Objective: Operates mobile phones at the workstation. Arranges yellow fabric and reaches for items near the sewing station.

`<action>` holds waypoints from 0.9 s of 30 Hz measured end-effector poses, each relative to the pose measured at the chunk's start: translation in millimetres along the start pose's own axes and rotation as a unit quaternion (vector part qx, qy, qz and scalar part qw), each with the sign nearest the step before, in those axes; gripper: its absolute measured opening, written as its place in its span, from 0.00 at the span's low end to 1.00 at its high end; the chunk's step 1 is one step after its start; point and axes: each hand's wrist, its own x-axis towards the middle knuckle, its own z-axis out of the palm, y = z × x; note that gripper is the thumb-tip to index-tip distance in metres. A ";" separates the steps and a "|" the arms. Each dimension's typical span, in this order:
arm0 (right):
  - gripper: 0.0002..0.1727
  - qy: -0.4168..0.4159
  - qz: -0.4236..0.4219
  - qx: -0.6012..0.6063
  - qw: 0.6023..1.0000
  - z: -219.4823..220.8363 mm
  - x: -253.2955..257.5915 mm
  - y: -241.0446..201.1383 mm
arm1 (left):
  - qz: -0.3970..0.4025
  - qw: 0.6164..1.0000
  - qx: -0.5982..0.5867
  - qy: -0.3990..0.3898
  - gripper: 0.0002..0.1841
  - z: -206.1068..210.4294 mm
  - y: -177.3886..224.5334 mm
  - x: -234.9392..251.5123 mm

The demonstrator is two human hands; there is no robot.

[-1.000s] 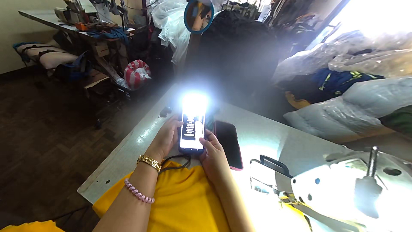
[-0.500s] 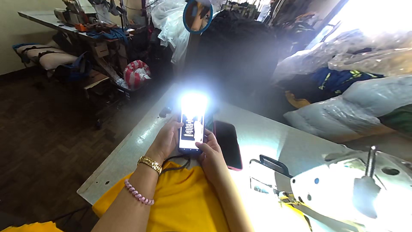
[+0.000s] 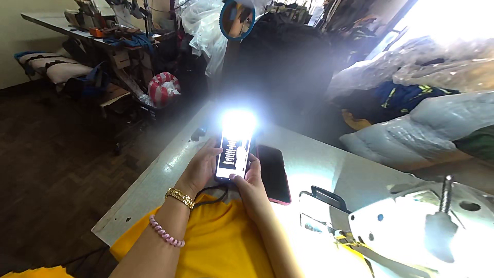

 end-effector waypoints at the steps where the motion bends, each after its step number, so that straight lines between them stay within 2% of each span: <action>1: 0.45 0.005 -0.004 -0.004 1.000 0.9 -0.7 -0.3 | 0.002 1.000 -0.001 -0.006 0.30 -0.6 -0.2 0.2; 15: 0.49 0.035 -0.021 -0.059 0.997 8.0 -1.3 0.3 | 0.011 0.999 -0.033 -0.039 0.29 -1.6 0.9 1.2; 21: 0.50 0.022 -0.023 -0.062 0.998 6.5 -1.1 1.6 | 0.012 0.999 -0.025 -0.021 0.26 -0.9 1.0 0.8; 27: 0.50 0.021 -0.025 -0.077 0.996 5.6 -1.3 2.3 | 0.006 1.000 -0.016 -0.010 0.29 -0.9 1.0 0.5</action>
